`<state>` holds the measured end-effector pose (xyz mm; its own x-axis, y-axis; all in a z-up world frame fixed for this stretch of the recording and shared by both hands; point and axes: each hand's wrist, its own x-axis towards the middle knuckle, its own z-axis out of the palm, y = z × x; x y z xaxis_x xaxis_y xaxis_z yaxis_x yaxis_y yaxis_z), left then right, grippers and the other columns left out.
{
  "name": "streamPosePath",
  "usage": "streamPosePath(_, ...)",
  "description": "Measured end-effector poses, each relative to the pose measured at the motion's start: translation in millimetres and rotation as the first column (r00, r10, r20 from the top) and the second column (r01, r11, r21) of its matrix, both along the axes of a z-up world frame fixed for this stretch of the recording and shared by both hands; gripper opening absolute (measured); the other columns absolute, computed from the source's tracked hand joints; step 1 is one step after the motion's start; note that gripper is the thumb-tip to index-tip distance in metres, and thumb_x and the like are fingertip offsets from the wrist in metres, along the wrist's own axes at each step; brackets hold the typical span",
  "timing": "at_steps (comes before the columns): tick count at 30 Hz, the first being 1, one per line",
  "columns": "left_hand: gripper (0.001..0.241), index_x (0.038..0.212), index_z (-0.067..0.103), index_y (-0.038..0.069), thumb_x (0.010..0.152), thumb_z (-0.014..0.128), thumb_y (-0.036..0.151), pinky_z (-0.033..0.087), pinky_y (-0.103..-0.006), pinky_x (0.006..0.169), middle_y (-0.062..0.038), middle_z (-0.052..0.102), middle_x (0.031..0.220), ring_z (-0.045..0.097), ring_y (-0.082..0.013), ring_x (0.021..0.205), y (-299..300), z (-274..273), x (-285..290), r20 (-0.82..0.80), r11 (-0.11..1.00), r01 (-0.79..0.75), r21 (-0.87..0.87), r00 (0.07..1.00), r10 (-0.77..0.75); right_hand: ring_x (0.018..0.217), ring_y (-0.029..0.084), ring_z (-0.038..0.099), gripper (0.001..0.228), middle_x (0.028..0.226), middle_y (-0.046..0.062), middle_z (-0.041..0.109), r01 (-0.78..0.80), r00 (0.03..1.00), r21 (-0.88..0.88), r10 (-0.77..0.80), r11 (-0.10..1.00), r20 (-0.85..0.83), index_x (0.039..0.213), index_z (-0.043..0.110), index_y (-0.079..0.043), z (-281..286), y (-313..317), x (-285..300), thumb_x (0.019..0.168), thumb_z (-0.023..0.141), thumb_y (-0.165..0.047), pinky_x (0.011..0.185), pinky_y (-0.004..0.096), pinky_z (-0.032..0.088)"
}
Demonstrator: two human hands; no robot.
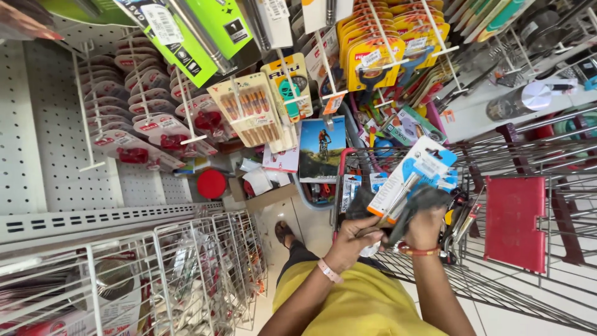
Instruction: Selecting and placing packaged kitchen utensils into a shopping cart in a convenience store.
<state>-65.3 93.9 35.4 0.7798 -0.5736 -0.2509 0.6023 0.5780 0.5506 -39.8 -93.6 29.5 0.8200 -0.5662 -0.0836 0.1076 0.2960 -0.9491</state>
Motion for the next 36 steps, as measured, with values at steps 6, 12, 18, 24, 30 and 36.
streamPosePath(6, 0.039, 0.137, 0.063, -0.007, 0.098, 0.064, -0.009, 0.059, -0.0303, 0.075, -0.015, 0.073, 0.118, 0.071, -0.0154, 0.090, 45.7, 5.4, -5.8, 0.095, 0.984, 0.014, 0.180, 0.995, -0.032, 0.082, 0.010, 0.060, 0.014, 0.095, 0.002, 0.064, 0.041, 0.999, -0.445, -0.029, 0.895, 0.034, 0.105, 0.061, -0.006, -6.7, -60.8, 28.6, 0.113, 0.061, -0.017, 0.071, 0.024, 0.048)
streamPosePath(12, 0.039, 0.139, 0.066, -0.004, 0.100, 0.062, -0.005, 0.056, -0.0266, 0.068, -0.008, 0.071, 0.092, 0.063, -0.0096, 0.074, 59.4, -1.7, -8.2, 0.195, 0.915, -0.047, 0.400, 0.980, -0.035, 0.095, 0.016, 0.066, 0.026, 0.117, 0.009, 0.069, -0.030, 0.990, -0.383, 0.081, 0.923, 0.119, 0.126, 0.068, -0.005, 102.3, -10.3, 46.9, 0.108, 0.071, -0.024, 0.087, 0.029, 0.056)
streamPosePath(18, 0.032, 0.134, 0.067, -0.006, 0.103, 0.061, -0.003, 0.057, -0.0280, 0.066, -0.009, 0.070, 0.091, 0.065, -0.0112, 0.076, 72.6, 37.1, -7.2, 0.309, 0.883, 0.007, 0.470, 0.935, -0.172, 0.118, 0.036, 0.065, 0.056, 0.136, 0.014, 0.066, -0.215, 0.971, -0.972, 0.088, -0.098, -0.224, 0.127, 0.069, -0.010, 109.9, -6.9, 41.6, 0.074, 0.081, -0.021, 0.094, 0.047, 0.054)
streamPosePath(24, 0.025, 0.123, 0.063, -0.007, 0.102, 0.058, 0.007, 0.064, -0.0348, 0.069, -0.013, 0.074, 0.103, 0.075, -0.0194, 0.083, 92.1, 79.4, -0.7, -0.007, 0.963, -0.016, 0.270, 1.000, 0.019, 0.118, 0.044, 0.062, 0.062, 0.130, 0.026, 0.065, -0.517, 0.822, -0.838, -0.373, -0.174, -0.430, 0.134, 0.069, -0.004, 86.4, -50.6, 16.1, 0.088, 0.079, -0.045, 0.078, 0.052, 0.054)
streamPosePath(30, 0.024, 0.112, 0.060, -0.003, 0.111, 0.054, 0.020, 0.061, -0.0298, 0.082, -0.008, 0.070, 0.098, 0.073, -0.0166, 0.089, 79.2, 103.5, 19.8, 0.131, 0.865, -0.498, 0.065, 0.864, 0.487, 0.120, 0.023, 0.066, 0.059, 0.131, 0.014, 0.069, -0.801, 0.594, -0.282, 0.757, 0.528, -0.271, 0.148, 0.050, -0.004, 94.0, 59.5, -1.6, 0.091, 0.067, -0.004, 0.093, 0.035, 0.057)
streamPosePath(36, 0.023, 0.117, 0.064, -0.001, 0.113, 0.054, 0.020, 0.048, -0.0217, 0.068, -0.002, 0.066, 0.090, 0.059, -0.0063, 0.077, 84.0, 143.1, 41.3, 0.323, 0.679, -0.726, 0.110, 0.672, 0.666, 0.117, 0.020, 0.065, 0.063, 0.152, 0.010, 0.053, -0.782, 0.621, -0.080, 0.784, 0.618, -0.014, 0.151, 0.043, -0.003, 182.3, 149.1, 15.1, 0.091, 0.058, 0.010, 0.086, 0.037, 0.066)
